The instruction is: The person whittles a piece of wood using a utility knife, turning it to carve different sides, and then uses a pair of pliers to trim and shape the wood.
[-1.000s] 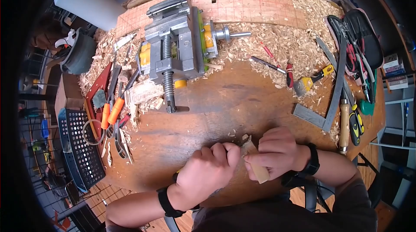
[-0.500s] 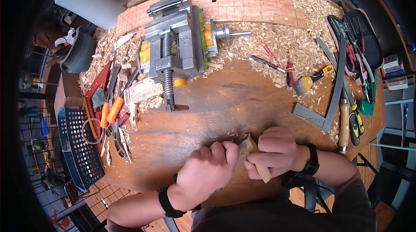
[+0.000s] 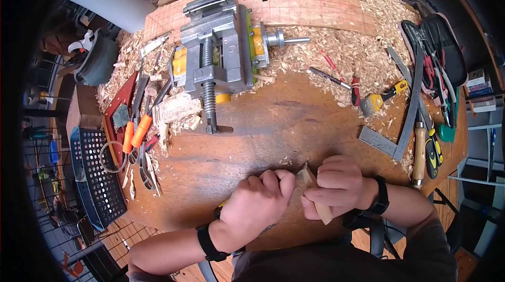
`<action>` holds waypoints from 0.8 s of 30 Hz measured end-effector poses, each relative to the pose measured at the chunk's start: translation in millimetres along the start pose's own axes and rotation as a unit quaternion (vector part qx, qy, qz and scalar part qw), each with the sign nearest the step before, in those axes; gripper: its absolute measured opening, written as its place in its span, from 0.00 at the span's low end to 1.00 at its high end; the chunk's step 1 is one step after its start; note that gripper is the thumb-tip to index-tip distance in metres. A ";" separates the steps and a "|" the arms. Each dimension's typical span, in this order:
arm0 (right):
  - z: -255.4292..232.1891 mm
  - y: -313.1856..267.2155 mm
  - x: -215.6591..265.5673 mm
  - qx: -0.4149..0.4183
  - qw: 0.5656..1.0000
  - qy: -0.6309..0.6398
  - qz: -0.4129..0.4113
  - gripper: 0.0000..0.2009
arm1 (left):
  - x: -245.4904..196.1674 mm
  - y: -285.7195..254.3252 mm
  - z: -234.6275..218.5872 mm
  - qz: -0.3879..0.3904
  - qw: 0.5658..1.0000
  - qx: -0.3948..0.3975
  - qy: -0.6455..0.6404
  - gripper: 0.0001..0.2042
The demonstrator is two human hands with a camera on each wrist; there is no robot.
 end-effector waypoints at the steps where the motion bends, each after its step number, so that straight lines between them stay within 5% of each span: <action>1: 0.4 -0.1 0.0 0.000 1.000 -0.002 0.000 0.09 | 0.7 -0.3 -0.7 -0.005 1.000 -0.006 -0.014 0.06; 24: -0.3 -2.8 2.9 0.019 1.000 -0.011 -0.010 0.09 | -4.4 -3.6 -17.5 -0.003 0.998 -0.017 -0.060 0.06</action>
Point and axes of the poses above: each hand's wrist, its own y-axis towards the middle knuckle, its own z-axis out of the palm, x = y × z, the point moved 4 cm from there along y, towards the middle knuckle
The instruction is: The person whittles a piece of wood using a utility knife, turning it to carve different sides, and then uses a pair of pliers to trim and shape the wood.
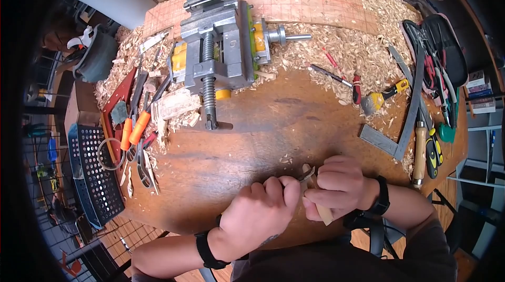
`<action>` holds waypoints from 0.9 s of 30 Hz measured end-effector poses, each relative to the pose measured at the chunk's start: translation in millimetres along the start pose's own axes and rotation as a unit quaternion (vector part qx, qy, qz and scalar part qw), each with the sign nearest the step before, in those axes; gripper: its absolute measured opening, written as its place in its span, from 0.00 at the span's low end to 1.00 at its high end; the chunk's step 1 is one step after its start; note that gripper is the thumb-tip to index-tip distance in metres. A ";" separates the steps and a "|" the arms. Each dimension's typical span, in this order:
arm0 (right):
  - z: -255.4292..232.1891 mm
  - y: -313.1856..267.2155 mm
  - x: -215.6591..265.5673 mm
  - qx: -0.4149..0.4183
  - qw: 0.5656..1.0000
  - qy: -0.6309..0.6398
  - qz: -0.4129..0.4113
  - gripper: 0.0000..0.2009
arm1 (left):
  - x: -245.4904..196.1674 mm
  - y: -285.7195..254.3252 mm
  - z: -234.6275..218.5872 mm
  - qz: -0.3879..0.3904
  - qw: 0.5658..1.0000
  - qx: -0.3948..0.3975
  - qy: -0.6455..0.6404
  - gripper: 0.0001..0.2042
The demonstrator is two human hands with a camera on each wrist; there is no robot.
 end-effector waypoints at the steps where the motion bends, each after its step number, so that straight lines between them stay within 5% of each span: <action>1: -0.2 0.4 -0.3 0.003 1.000 -0.002 -0.002 0.09 | 0.8 0.5 0.9 0.002 1.000 0.000 -0.004 0.06; 18: 0.3 -0.2 1.1 0.012 1.000 -0.013 0.003 0.09 | 2.8 1.5 6.9 -0.016 1.000 0.008 -0.005 0.06; 27: -7.7 -4.8 15.4 0.146 0.977 -0.155 0.022 0.09 | 7.1 -2.3 9.0 -0.036 0.999 0.003 0.004 0.06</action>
Point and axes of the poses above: each hand's wrist, its own y-axis towards the middle knuckle, its own z-axis out of the palm, x = y × z, the point moved 4 cm from there along y, towards the middle knuckle
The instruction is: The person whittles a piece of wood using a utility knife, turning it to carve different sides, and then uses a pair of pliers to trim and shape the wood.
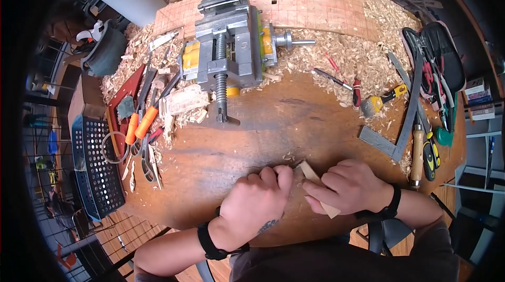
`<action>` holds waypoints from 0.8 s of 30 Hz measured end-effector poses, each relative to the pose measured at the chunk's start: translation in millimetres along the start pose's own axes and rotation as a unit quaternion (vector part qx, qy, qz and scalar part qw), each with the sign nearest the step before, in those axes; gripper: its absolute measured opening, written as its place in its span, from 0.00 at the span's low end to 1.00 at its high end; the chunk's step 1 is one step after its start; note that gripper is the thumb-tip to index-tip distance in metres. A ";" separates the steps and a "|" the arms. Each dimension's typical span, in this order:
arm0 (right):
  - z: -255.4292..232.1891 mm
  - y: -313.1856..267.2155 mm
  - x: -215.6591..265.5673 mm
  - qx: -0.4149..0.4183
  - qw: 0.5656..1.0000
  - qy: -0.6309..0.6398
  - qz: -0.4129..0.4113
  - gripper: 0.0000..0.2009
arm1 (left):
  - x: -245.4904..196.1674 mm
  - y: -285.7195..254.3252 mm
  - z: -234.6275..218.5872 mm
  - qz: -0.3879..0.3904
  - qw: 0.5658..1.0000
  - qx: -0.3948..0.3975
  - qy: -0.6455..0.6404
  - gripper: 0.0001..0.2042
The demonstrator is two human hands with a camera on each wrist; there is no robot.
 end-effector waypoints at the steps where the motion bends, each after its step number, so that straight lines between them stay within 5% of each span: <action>1: -1.2 1.5 -0.9 0.014 1.000 -0.001 0.021 0.08 | 0.9 -0.2 2.2 -0.008 1.000 0.006 -0.017 0.06; 8: 4.3 1.8 -2.9 0.131 0.980 0.110 0.101 0.09 | 10.0 -4.2 2.9 -0.037 0.999 0.016 -0.037 0.11; 12: 11.1 2.3 -1.8 0.133 0.979 0.126 0.084 0.10 | 13.6 -4.7 2.1 -0.049 0.997 0.012 -0.060 0.13; 18: 13.3 -0.1 -6.5 0.085 0.987 0.134 0.031 0.13 | 13.2 -8.6 0.7 -0.068 0.995 0.023 -0.069 0.13; 22: 3.7 -11.7 -26.5 -0.055 0.978 0.185 0.075 0.06 | 8.4 -16.7 -5.3 -0.052 0.990 0.006 -0.132 0.12; 24: 1.7 -18.4 -40.5 -0.159 0.936 0.263 0.172 0.03 | 9.9 -18.1 -10.0 -0.054 0.981 0.007 -0.183 0.11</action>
Point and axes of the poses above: each hand's wrist, its own y-axis towards the middle knuckle, its own z-axis out of the palm, x = y × z, the point moved 4 cm from there along y, towards the middle knuckle
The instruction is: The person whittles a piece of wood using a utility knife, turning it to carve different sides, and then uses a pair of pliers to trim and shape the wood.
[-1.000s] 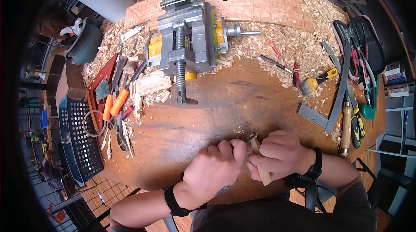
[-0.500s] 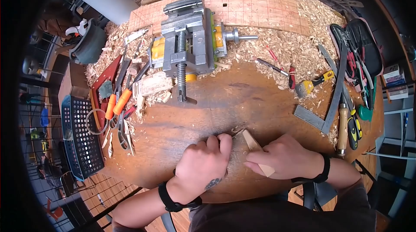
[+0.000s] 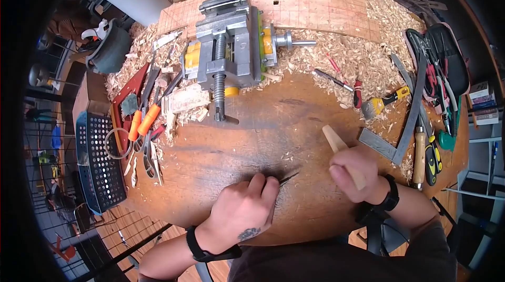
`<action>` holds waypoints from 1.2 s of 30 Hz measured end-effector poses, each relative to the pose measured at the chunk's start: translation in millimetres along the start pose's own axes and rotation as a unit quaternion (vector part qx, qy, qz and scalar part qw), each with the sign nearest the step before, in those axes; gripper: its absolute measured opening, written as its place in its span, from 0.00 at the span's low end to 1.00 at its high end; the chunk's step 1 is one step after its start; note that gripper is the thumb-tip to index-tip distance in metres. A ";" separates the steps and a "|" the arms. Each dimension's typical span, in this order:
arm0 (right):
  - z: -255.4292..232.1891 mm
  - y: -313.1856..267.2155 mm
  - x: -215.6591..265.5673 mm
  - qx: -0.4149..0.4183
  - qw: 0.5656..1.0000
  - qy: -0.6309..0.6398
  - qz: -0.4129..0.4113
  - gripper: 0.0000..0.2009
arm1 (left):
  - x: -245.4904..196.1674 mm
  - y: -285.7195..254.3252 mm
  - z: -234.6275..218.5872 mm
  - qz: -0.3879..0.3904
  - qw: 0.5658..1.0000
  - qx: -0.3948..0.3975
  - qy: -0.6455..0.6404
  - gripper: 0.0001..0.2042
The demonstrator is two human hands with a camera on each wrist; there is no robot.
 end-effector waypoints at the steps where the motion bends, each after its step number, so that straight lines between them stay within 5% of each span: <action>1: -3.1 3.6 1.9 0.027 0.998 0.055 0.032 0.02 | 1.2 0.1 -2.8 0.005 0.999 0.006 -0.031 0.11; 8: -4.7 7.4 4.9 0.039 0.994 0.090 0.050 0.06 | 11.7 -5.5 -13.4 0.090 0.985 0.016 -0.149 0.07; 12: -2.4 5.7 1.3 0.055 0.990 0.102 0.076 0.07 | 18.0 0.2 -17.2 0.062 0.988 0.069 -0.123 0.06; 14: -2.1 3.8 2.2 0.055 0.988 0.118 0.086 0.08 | 34.8 10.4 -25.6 -0.054 0.995 -0.075 0.024 0.06; 17: -3.8 5.3 2.5 0.038 0.980 0.161 0.114 0.10 | 33.5 15.5 -27.6 0.000 0.995 -0.102 0.017 0.07; 20: -4.2 8.1 4.2 -0.006 0.997 0.079 0.025 0.11 | 29.5 16.3 -24.7 0.030 0.996 -0.082 -0.029 0.07; 24: 4.1 1.2 -0.7 0.045 0.998 0.034 -0.024 0.12 | 37.0 21.8 -28.2 -0.051 0.988 -0.114 0.086 0.08; 28: 15.3 -0.7 10.5 0.101 0.990 -0.026 -0.090 0.11 | 26.0 19.3 -28.7 -0.036 0.994 -0.099 0.006 0.09; 32: 27.6 -4.7 23.4 0.192 0.970 -0.100 -0.107 0.06 | 13.8 13.3 -25.3 -0.040 0.996 -0.078 0.011 0.11; 36: 33.2 -7.8 24.9 0.191 0.966 -0.134 -0.115 0.10 | 2.5 8.0 -20.3 -0.005 0.998 -0.056 0.034 0.15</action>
Point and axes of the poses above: each hand's wrist, its own y-axis towards the middle knuckle, its own z-axis out of the palm, x = y × z, the point moved 4 cm from there along y, towards the middle knuckle
